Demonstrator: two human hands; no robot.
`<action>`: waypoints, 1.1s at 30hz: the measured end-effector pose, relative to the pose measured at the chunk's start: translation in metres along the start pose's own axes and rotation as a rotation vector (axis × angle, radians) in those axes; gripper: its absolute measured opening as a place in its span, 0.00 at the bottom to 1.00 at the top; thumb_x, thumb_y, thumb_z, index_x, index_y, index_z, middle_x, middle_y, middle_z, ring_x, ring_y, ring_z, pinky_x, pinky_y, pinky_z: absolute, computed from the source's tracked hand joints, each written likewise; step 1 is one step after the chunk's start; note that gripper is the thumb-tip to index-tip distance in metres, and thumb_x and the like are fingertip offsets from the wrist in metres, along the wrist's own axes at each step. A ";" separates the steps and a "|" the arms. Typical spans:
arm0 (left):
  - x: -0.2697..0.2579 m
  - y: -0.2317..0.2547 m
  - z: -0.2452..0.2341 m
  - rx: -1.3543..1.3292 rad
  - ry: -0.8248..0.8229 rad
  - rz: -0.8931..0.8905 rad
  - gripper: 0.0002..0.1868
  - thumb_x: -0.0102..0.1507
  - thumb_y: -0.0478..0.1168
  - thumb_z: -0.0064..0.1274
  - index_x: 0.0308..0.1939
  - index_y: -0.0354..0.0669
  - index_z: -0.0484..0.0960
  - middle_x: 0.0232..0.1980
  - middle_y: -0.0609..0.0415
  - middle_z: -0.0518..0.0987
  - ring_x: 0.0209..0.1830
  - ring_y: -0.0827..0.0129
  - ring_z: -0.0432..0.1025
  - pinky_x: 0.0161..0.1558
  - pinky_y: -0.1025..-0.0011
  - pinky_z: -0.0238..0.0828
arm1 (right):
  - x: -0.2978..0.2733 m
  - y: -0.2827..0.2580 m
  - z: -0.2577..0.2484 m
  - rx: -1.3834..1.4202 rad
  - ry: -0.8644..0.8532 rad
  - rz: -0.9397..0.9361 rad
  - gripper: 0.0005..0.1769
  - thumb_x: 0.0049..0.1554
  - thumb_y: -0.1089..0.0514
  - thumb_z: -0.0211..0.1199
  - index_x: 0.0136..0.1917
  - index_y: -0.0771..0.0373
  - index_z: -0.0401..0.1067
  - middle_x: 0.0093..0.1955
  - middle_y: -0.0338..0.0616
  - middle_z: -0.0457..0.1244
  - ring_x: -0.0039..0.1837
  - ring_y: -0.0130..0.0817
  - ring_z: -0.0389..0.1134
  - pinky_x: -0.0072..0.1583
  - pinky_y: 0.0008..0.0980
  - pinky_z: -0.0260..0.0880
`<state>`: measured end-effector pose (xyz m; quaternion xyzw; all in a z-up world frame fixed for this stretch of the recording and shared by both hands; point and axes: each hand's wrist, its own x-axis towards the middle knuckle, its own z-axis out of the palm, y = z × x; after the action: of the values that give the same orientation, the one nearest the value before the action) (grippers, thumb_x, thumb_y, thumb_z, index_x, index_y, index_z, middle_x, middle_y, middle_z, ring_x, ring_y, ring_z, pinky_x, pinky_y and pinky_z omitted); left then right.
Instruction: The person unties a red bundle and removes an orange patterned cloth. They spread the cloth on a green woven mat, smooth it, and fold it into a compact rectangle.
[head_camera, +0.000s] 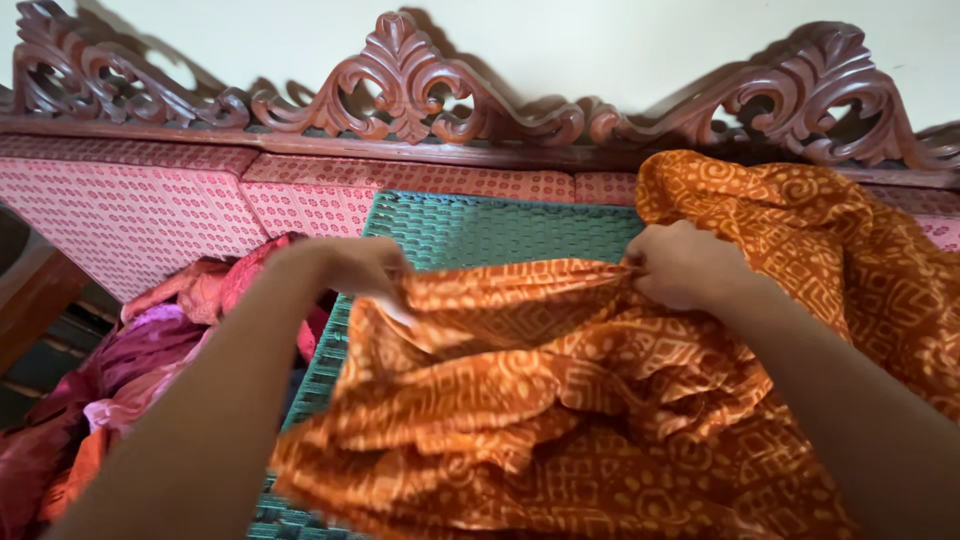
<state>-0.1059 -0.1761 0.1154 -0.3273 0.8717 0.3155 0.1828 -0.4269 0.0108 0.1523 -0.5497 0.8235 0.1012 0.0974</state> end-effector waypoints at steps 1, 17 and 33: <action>-0.004 -0.007 -0.006 0.069 -0.002 -0.091 0.24 0.55 0.51 0.66 0.51 0.43 0.90 0.50 0.52 0.89 0.56 0.60 0.81 0.64 0.56 0.73 | 0.005 0.004 0.000 0.011 -0.012 0.008 0.25 0.55 0.55 0.65 0.67 0.47 0.74 0.63 0.49 0.67 0.63 0.51 0.69 0.63 0.53 0.72; 0.009 -0.082 0.009 -0.983 0.303 -0.081 0.39 0.65 0.56 0.55 0.73 0.35 0.68 0.76 0.26 0.60 0.75 0.32 0.54 0.69 0.42 0.59 | 0.029 -0.011 0.008 0.058 0.084 0.029 0.14 0.55 0.54 0.66 0.53 0.60 0.79 0.54 0.52 0.72 0.56 0.49 0.72 0.56 0.52 0.75; -0.135 -0.024 0.137 0.093 -0.382 -0.277 0.31 0.58 0.56 0.60 0.65 0.56 0.80 0.52 0.50 0.84 0.51 0.63 0.78 0.50 0.65 0.73 | 0.039 0.022 0.023 0.152 0.310 -0.135 0.16 0.41 0.54 0.77 0.45 0.56 0.81 0.46 0.47 0.71 0.51 0.45 0.72 0.55 0.44 0.73</action>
<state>0.0231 -0.0368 0.0751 -0.3694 0.7816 0.3032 0.4009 -0.4608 -0.0096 0.1205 -0.6038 0.7951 -0.0538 0.0172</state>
